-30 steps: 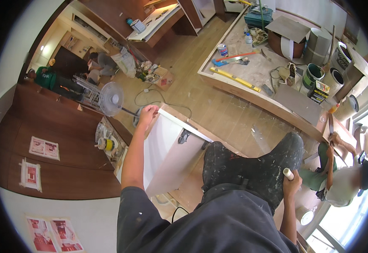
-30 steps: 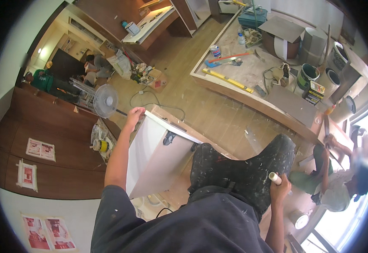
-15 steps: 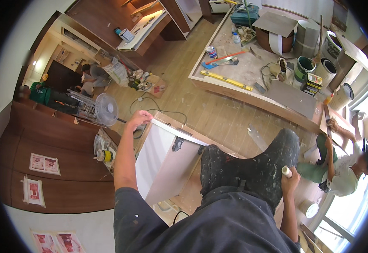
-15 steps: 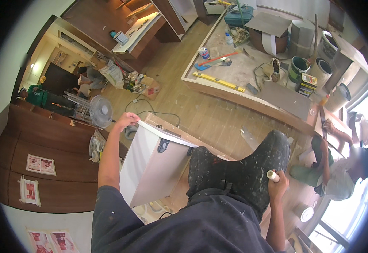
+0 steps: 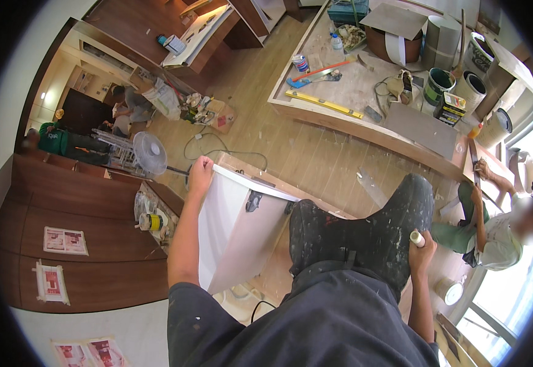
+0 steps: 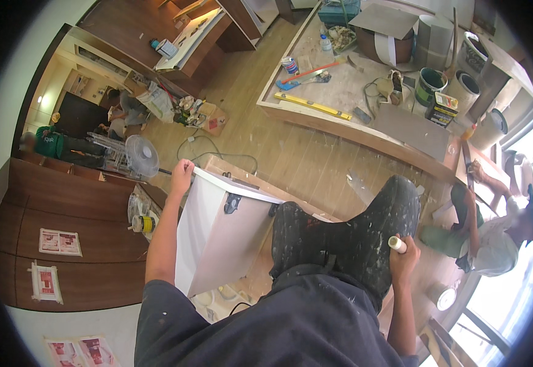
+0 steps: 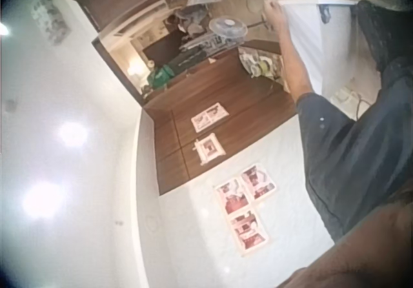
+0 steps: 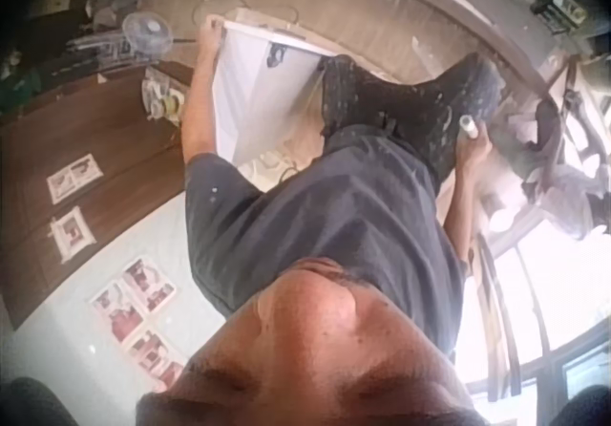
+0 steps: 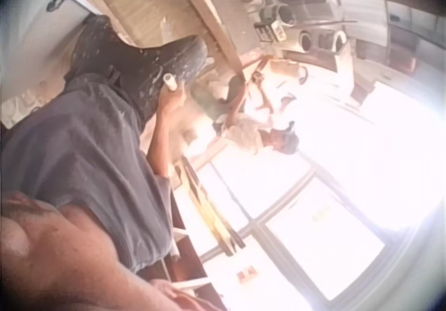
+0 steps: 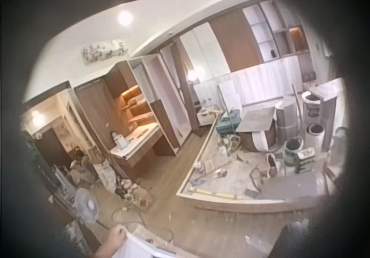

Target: The person assembles a white drawer unit by hand, using a utility knife to trim edges and a small roller to smooth surfaces. They handle the drawer box, align edges, and apply finishing touches while another person works nearby.

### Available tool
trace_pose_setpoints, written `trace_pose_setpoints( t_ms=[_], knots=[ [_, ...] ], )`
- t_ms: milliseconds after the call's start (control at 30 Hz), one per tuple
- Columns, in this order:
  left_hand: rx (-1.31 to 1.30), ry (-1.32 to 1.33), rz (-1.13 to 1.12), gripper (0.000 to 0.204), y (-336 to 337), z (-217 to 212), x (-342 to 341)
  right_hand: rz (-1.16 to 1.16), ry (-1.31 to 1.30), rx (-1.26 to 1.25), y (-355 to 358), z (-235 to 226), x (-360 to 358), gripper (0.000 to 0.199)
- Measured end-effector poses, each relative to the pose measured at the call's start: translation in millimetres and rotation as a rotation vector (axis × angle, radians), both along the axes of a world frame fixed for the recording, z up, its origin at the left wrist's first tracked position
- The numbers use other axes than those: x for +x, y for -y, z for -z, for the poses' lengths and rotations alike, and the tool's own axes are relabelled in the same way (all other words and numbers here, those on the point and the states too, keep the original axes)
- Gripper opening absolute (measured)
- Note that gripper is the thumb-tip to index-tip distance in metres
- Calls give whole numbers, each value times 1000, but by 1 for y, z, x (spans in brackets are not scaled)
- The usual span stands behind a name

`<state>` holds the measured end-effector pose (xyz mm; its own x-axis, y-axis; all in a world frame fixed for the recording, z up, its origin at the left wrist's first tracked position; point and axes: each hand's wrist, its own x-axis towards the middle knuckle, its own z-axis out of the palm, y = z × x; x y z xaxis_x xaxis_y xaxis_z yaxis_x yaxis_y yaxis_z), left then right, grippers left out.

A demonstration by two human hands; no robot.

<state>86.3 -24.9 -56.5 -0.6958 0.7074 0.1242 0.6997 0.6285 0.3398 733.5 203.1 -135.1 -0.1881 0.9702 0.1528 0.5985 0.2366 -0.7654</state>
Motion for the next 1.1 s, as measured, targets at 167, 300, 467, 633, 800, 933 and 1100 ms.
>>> trace_pose_setpoints(
  t_ms=[167, 300, 467, 633, 800, 933, 1100],
  knots=[
    [-118, -228, 68, 70, -11, 14, 83, 14, -24, 18, 0, 4, 2, 34],
    [-202, -149, 159, 87, -16, 7, 131, -5, -26, 33, -2, 11, 8, 34],
    [-141, -147, 340, 83, -23, -7, 194, 3, -69, 23, -3, 9, 6, 33],
    [51, -44, 368, 55, -15, -13, 194, 4, -94, -9, 2, 9, -2, 34],
    [162, -137, 257, 34, -26, -14, 172, 23, -69, -44, 6, 5, -1, 35],
    [172, -94, 361, 17, -47, 1, 160, 70, 9, -51, 1, 16, 13, 27],
    [102, -46, 360, 11, -40, 8, 146, -18, 55, -284, -6, -12, -2, 7]
  ],
)
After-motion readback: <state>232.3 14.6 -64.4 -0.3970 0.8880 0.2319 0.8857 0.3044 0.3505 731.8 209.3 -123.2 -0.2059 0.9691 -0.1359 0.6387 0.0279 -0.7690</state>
